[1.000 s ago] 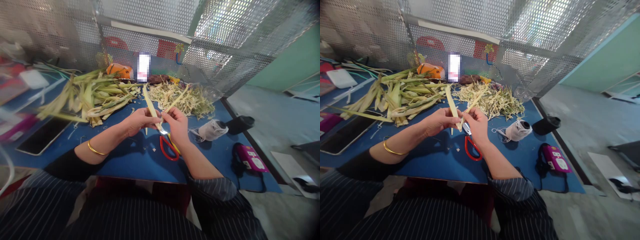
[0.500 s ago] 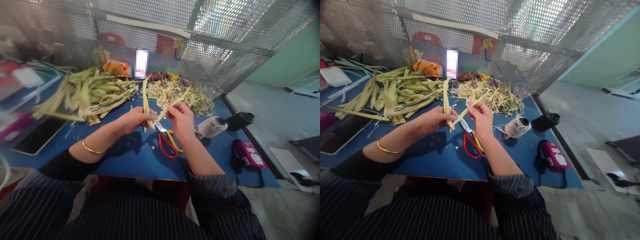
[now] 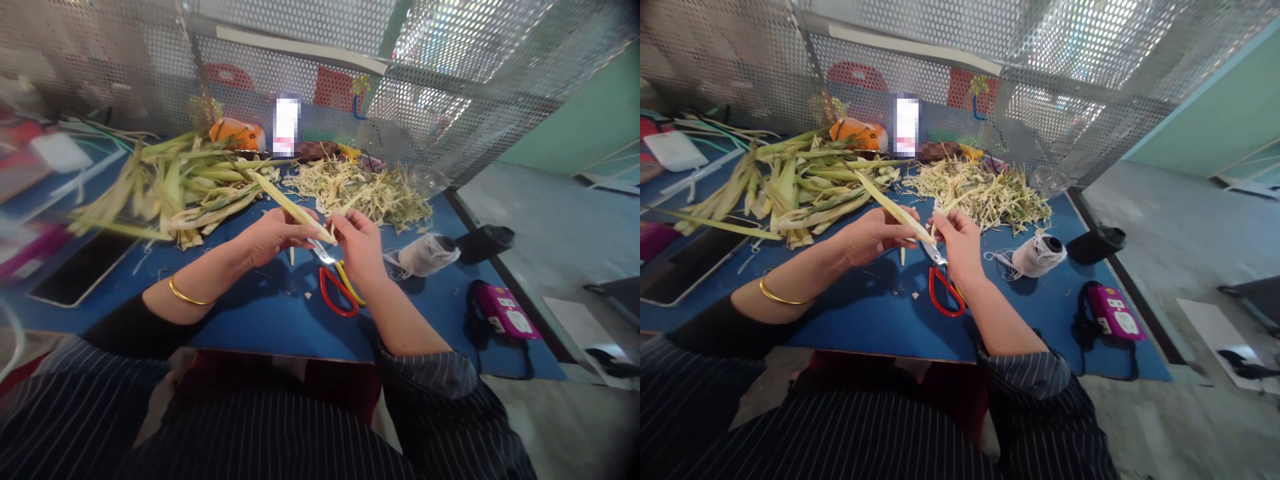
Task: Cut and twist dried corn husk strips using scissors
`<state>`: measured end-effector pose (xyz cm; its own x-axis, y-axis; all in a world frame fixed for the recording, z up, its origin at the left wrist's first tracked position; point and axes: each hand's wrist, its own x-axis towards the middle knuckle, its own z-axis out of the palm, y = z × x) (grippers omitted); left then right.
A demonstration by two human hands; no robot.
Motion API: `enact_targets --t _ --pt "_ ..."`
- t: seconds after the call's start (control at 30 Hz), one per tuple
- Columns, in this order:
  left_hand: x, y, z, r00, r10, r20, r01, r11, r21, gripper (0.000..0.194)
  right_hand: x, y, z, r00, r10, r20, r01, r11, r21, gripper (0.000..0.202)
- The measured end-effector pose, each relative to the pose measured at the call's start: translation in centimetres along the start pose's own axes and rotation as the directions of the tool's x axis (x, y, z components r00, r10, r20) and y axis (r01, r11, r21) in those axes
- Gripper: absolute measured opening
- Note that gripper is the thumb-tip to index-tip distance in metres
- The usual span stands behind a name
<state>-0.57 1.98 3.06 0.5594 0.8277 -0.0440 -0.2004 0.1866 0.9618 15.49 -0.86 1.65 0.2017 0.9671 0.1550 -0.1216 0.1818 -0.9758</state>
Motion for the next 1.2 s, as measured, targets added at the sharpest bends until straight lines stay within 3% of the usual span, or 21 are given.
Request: enact_targets --t 0.1,0.27,0.47,0.57,0.8,0.97,1.07,1.13,1.2 --pt "0.2 -0.2 0.0 0.996 0.060 -0.073 -0.061 0.998 -0.019 0.028 0.0 -0.3 0.0 1.000 -0.014 0.020 0.013 0.999 0.035 0.018" --pt "-0.1 0.0 0.4 0.973 0.156 -0.171 -0.143 0.986 0.085 0.030 -0.3 -0.4 0.0 0.982 0.034 0.183 -0.043 0.998 0.045 0.015" --pt "-0.3 0.3 0.5 0.960 0.153 -0.234 -0.114 0.978 0.173 0.022 -0.5 -0.2 0.3 0.962 0.080 0.262 -0.082 0.997 -0.004 0.021" --pt "-0.2 0.1 0.5 0.962 0.152 -0.225 -0.116 0.980 0.164 0.021 -0.6 -0.1 0.3 0.969 0.071 0.237 -0.081 0.996 0.032 0.018" --pt "0.1 -0.4 0.4 0.973 0.115 -0.198 -0.133 0.988 -0.078 0.025 -0.5 0.1 0.2 0.967 0.126 0.222 -0.176 0.959 0.223 0.015" --pt "-0.1 -0.3 0.5 0.975 0.130 -0.181 -0.135 0.991 -0.018 0.030 -0.5 0.2 0.3 0.971 0.117 0.210 -0.155 0.972 0.175 0.020" --pt "-0.1 -0.4 0.8 0.981 0.108 -0.159 -0.103 0.994 0.042 0.031 -0.3 0.4 0.3 0.986 0.083 0.145 -0.106 0.981 0.159 0.021" --pt "0.1 -0.2 0.8 0.962 0.120 -0.244 -0.115 0.993 0.037 0.026 0.1 0.4 0.0 0.999 0.032 0.042 -0.039 0.981 0.189 0.016" --pt "0.5 0.4 0.0 0.891 0.157 -0.426 -0.171 0.985 0.004 0.021 0.7 0.1 -0.7 0.994 -0.049 -0.095 0.071 0.970 0.232 0.014"
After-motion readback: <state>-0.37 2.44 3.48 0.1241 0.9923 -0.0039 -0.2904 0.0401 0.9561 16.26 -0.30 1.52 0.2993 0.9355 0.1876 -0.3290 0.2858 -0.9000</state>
